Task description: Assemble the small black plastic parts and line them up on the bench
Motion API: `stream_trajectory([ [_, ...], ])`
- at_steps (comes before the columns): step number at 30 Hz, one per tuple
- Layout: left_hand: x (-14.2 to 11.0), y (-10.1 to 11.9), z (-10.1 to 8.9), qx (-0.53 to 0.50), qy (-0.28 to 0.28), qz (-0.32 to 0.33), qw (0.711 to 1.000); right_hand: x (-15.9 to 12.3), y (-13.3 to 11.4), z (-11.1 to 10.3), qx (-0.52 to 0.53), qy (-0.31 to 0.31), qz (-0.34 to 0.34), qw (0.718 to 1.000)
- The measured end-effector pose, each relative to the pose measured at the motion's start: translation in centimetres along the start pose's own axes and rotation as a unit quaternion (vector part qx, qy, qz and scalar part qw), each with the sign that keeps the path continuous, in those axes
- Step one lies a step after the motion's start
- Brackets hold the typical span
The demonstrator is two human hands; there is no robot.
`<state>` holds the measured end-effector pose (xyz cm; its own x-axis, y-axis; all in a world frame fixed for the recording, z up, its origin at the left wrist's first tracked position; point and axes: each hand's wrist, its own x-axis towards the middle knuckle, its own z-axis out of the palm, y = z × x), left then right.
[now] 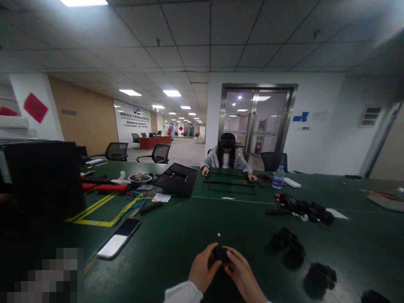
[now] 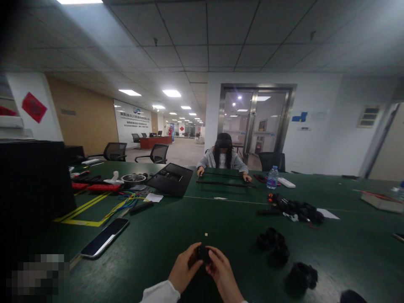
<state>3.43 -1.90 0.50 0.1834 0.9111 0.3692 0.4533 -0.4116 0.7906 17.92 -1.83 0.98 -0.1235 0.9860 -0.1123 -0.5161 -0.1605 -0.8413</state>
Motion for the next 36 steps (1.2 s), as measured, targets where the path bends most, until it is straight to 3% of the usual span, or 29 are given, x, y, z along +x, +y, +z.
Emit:
stream_trajectory([
  [3,0.0,0.4,-0.2,0.031,-0.003,-0.037,0.999,-0.2,-0.1,0.0,-0.014,-0.014,0.0,1.0],
  [9,0.1,0.6,-0.5,0.115,0.007,-0.051,0.992,-0.5,-0.2,0.1,-0.055,-0.051,0.005,0.997],
  [14,0.2,0.2,-0.3,0.145,-0.005,-0.079,0.986,-0.5,-0.4,0.4,-0.079,-0.048,-0.002,0.996],
  [17,0.1,0.5,-0.4,0.103,0.006,-0.064,0.993,-0.4,-0.3,0.2,-0.064,-0.029,0.004,0.998],
  [22,-0.2,1.1,-0.6,-0.019,0.022,0.071,0.997,-0.1,0.2,-0.2,-0.022,0.002,-0.007,1.0],
  [24,-0.2,1.1,-0.5,-0.035,0.015,0.095,0.995,0.0,0.4,-0.3,-0.009,0.013,-0.009,1.0],
  [31,0.2,0.7,-0.5,-0.041,0.025,0.069,0.996,-0.1,0.0,-0.1,-0.01,0.001,-0.006,1.0],
  [36,0.1,0.1,-0.1,-0.055,0.019,-0.003,0.998,-0.4,-0.3,0.1,-0.04,-0.015,-0.011,0.999],
])
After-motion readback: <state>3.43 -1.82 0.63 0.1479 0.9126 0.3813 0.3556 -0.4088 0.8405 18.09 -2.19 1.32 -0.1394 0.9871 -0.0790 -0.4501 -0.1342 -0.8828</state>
